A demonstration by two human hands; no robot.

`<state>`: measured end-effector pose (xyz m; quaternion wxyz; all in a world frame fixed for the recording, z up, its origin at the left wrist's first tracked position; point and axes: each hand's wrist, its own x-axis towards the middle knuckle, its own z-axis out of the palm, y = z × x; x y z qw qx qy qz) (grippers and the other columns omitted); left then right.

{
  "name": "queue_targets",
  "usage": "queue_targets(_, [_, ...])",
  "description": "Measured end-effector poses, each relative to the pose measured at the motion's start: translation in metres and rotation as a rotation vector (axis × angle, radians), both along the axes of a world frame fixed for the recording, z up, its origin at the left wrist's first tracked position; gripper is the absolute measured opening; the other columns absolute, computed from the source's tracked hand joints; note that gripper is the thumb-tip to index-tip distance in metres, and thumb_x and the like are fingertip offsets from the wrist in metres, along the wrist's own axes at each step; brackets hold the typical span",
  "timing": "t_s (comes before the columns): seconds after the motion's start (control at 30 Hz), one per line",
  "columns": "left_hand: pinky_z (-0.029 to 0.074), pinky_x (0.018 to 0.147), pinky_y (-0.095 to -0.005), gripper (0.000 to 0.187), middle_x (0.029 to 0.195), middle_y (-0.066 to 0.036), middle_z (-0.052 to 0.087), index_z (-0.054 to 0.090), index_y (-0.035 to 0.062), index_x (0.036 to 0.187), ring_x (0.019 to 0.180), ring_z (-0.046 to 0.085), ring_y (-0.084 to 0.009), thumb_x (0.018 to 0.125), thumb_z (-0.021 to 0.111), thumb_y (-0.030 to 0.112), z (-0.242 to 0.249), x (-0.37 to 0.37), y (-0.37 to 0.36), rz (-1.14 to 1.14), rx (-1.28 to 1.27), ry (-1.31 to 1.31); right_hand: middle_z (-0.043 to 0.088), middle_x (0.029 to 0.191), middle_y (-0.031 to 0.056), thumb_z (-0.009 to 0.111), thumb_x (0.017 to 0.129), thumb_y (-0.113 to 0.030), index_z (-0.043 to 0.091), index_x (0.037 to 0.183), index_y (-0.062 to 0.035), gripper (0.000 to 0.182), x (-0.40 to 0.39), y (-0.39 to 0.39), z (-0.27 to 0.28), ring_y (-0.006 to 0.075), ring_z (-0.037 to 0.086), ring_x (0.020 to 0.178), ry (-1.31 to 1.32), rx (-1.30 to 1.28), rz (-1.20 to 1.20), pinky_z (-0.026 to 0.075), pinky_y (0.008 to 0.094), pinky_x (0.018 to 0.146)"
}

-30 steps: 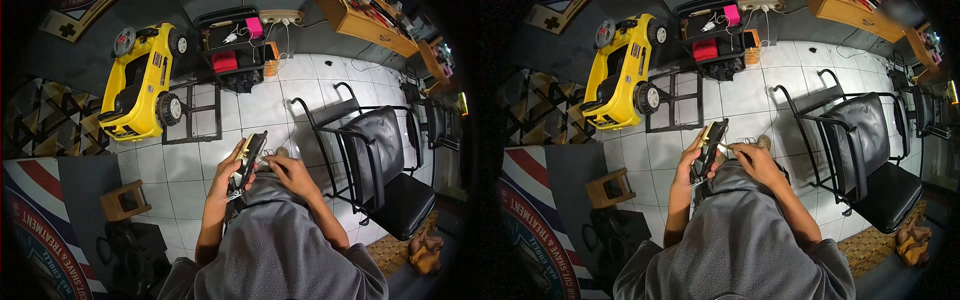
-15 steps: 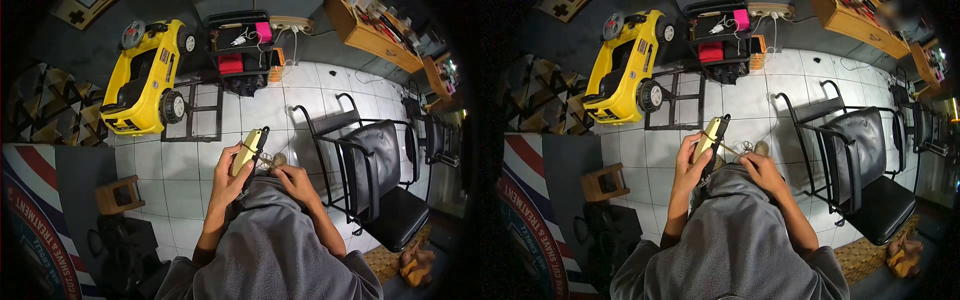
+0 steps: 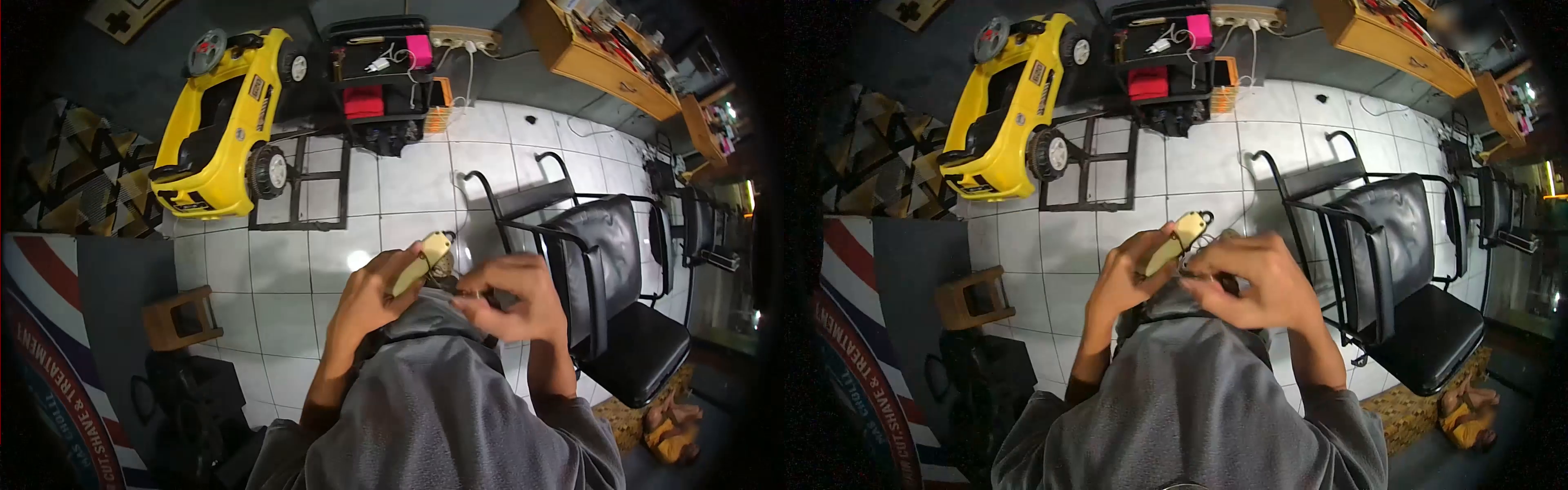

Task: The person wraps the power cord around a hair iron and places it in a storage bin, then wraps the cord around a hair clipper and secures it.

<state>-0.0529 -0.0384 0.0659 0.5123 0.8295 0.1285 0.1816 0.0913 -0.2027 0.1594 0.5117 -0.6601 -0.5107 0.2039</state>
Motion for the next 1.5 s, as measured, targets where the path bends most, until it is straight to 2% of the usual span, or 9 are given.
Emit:
queue_targets(0.07, [0.053,0.076,-0.0386,0.042,0.105,-0.019,0.065,0.060,0.0015,0.116,0.091,0.066,-0.0366,0.078,0.071,0.015,0.020,0.000,0.004,-0.262,0.112,0.324,0.062,0.065,0.0096,0.072,0.073,-0.007,0.068,0.081,0.0024,0.012,0.011,0.011,0.005,0.0163,0.058,0.054,-0.109,-0.030,-0.098,0.043,0.0275,0.049])
queue_targets(0.33, [0.054,0.067,-0.0360,0.041,0.099,-0.011,0.065,0.066,0.0084,0.113,0.075,0.066,-0.0290,0.075,0.075,0.017,0.031,0.002,-0.015,-0.294,0.230,0.077,0.063,0.069,0.0095,0.076,0.079,-0.015,0.069,0.083,0.0023,0.018,0.049,0.037,-0.046,0.0122,0.054,0.058,-0.124,-0.191,-0.223,0.042,0.0263,0.054])
queue_targets(0.57, [0.053,0.069,-0.0311,0.051,0.098,-0.013,0.065,0.063,0.0053,0.121,0.078,0.066,-0.0262,0.071,0.076,0.008,0.027,-0.002,-0.014,-0.322,0.100,0.063,0.064,0.068,0.0011,0.073,0.084,-0.013,0.070,0.083,0.0045,0.018,0.060,0.017,-0.086,0.0030,0.051,0.061,0.320,-0.274,-0.190,0.041,0.0206,0.054])
queue_targets(0.93, [0.052,0.079,-0.0312,0.058,0.104,-0.015,0.065,0.056,0.0022,0.129,0.086,0.066,-0.0258,0.073,0.073,0.005,0.031,0.001,-0.014,-0.201,-0.067,-0.036,0.061,0.074,0.0012,0.052,0.090,-0.008,0.066,0.081,0.0012,0.019,0.028,-0.019,-0.150,0.0082,0.053,0.070,0.734,-0.438,0.101,0.044,0.0253,0.061])
queue_targets(1.0, [0.049,0.084,-0.0297,0.059,0.108,-0.017,0.064,0.052,-0.0011,0.131,0.093,0.065,-0.0237,0.076,0.069,0.002,0.028,-0.001,-0.010,-0.183,-0.165,-0.006,0.064,0.085,0.0075,0.052,0.094,-0.020,0.064,0.089,0.0012,0.025,0.027,-0.020,-0.162,0.0111,0.057,0.068,0.585,-0.446,0.295,0.046,0.0252,0.060])
queue_targets(1.2, [0.042,0.092,-0.0246,0.055,0.123,-0.010,0.059,0.044,-0.0066,0.136,0.107,0.054,-0.0110,0.085,0.063,0.002,0.019,-0.006,0.000,0.026,-0.523,-0.017,0.060,0.085,0.0061,0.067,0.086,-0.008,0.066,0.084,0.0008,0.009,0.003,-0.023,-0.145,0.0147,0.059,0.068,0.538,-0.060,-0.257,0.048,0.0280,0.061])
queue_targets(1.33, [0.042,0.094,-0.0251,0.055,0.124,-0.010,0.058,0.043,-0.0073,0.137,0.108,0.055,-0.0120,0.087,0.062,0.002,0.004,-0.008,0.005,0.144,-0.642,-0.079,0.059,0.081,0.0085,0.073,0.078,-0.004,0.068,0.089,-0.0001,0.013,0.013,-0.025,-0.132,0.0202,0.060,0.068,-0.119,-0.052,-0.367,0.048,0.0294,0.060])
queue_targets(1.43, [0.048,0.066,-0.0232,0.057,0.097,-0.008,0.062,0.045,-0.0050,0.134,0.074,0.058,-0.0111,0.086,0.064,0.020,-0.011,-0.009,0.011,0.186,-0.692,-0.100,0.058,0.078,0.0085,0.071,0.082,-0.009,0.068,0.091,-0.0004,0.013,0.017,-0.027,-0.123,0.0200,0.057,0.065,-0.278,-0.149,-0.291,0.045,0.0303,0.057])
queue_targets(1.5, [0.049,0.066,-0.0237,0.053,0.095,-0.008,0.062,0.047,-0.0039,0.130,0.074,0.058,-0.0119,0.086,0.064,0.020,-0.010,-0.009,0.006,0.191,-0.795,-0.084,0.053,0.068,0.0078,0.064,0.089,-0.014,0.069,0.092,-0.0009,0.014,0.017,-0.023,-0.114,0.0183,0.052,0.057,-0.129,-0.185,-0.194,0.042,0.0296,0.052])
